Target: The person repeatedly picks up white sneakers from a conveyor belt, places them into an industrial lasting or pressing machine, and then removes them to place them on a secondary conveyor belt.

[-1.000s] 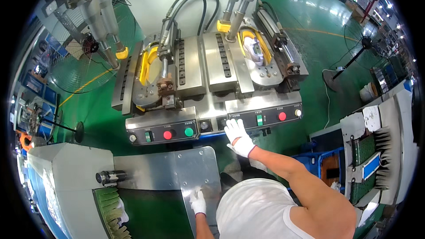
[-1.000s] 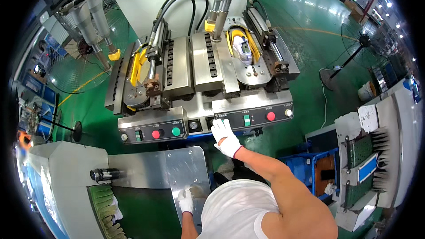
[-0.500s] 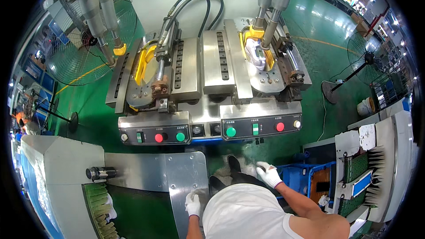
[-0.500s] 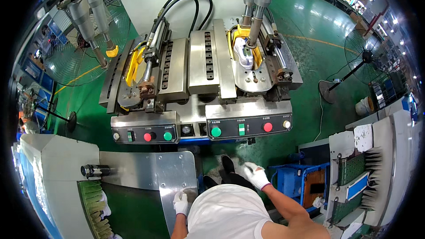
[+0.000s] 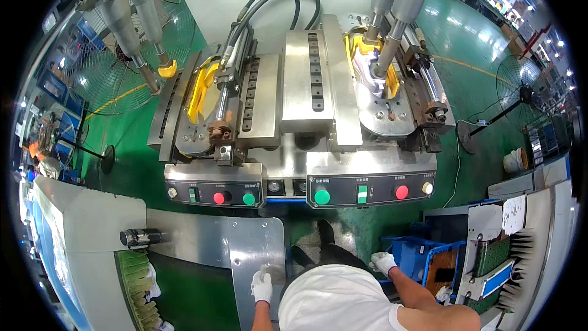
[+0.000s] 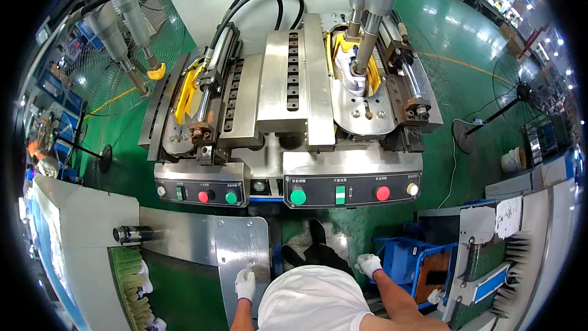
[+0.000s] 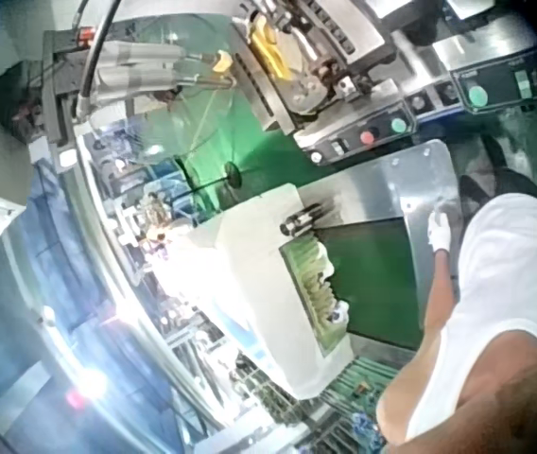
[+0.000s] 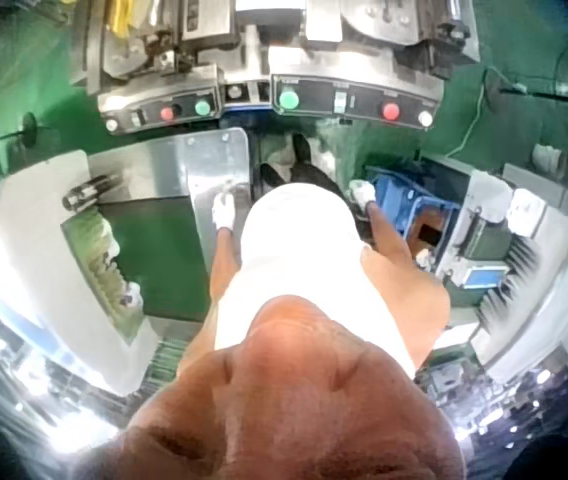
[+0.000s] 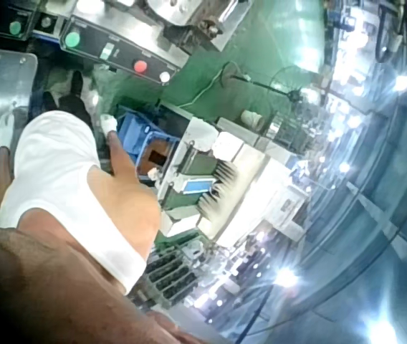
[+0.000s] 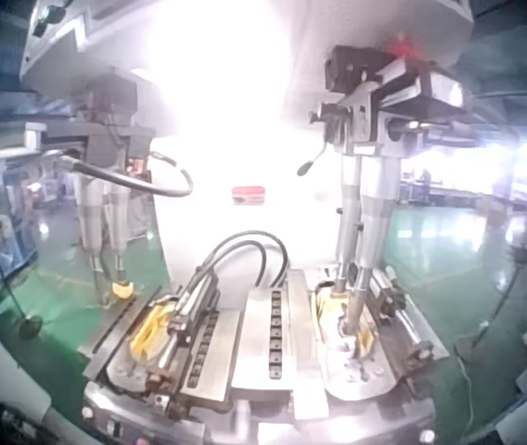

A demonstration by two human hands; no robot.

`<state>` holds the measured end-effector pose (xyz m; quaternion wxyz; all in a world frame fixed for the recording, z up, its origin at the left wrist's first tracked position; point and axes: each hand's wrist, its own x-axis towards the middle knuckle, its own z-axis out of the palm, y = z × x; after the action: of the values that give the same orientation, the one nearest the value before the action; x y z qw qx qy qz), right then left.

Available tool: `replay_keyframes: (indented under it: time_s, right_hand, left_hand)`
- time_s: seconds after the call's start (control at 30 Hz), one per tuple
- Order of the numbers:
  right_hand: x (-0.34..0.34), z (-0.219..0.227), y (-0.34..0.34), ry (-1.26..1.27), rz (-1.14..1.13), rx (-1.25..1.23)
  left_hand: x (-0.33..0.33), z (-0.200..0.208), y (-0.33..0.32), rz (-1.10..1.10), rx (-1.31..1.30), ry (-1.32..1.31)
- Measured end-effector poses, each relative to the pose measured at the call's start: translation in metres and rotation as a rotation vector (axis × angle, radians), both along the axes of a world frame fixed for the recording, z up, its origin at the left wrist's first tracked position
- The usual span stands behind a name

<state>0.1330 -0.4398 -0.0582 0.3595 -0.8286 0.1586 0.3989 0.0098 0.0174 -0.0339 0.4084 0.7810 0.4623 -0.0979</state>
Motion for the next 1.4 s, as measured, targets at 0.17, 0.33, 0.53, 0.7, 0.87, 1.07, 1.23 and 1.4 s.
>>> replay_keyframes:
  time_s: [0.17, 0.33, 0.53, 0.7, 0.87, 1.07, 1.23, 1.4]
  right_hand:
    - [0.041, -0.082, -0.001, -0.227, -0.003, 0.037]
    - [0.076, -0.073, 0.008, -0.201, 0.070, 0.113]
    - [0.091, -0.060, 0.003, 0.049, -0.079, 0.079]
    - [0.078, -0.047, -0.007, 0.120, -0.142, 0.135]
    - [0.077, -0.043, -0.006, 0.184, -0.133, 0.096]
    - [0.112, -0.036, 0.010, 0.072, -0.008, 0.096]
    - [0.106, -0.037, 0.064, -0.196, 0.382, 0.066]
    - [0.086, 0.012, 0.070, 0.026, -0.008, 0.164]
  left_hand:
    - [-0.005, -0.014, -0.020, -0.001, -0.042, 0.011]
    - [0.006, -0.011, -0.044, 0.071, -0.104, -0.024]
    - [0.012, -0.013, -0.053, 0.123, -0.057, -0.007]
    - [0.011, -0.007, -0.054, 0.119, -0.038, -0.020]
    - [0.004, -0.006, -0.063, 0.158, -0.025, -0.054]
    - [-0.012, -0.035, -0.088, 0.280, -0.128, -0.190]
    - [-0.072, -0.026, -0.062, 0.497, -0.374, -0.104]
    - [-0.068, -0.011, -0.022, 0.319, -0.174, -0.038]
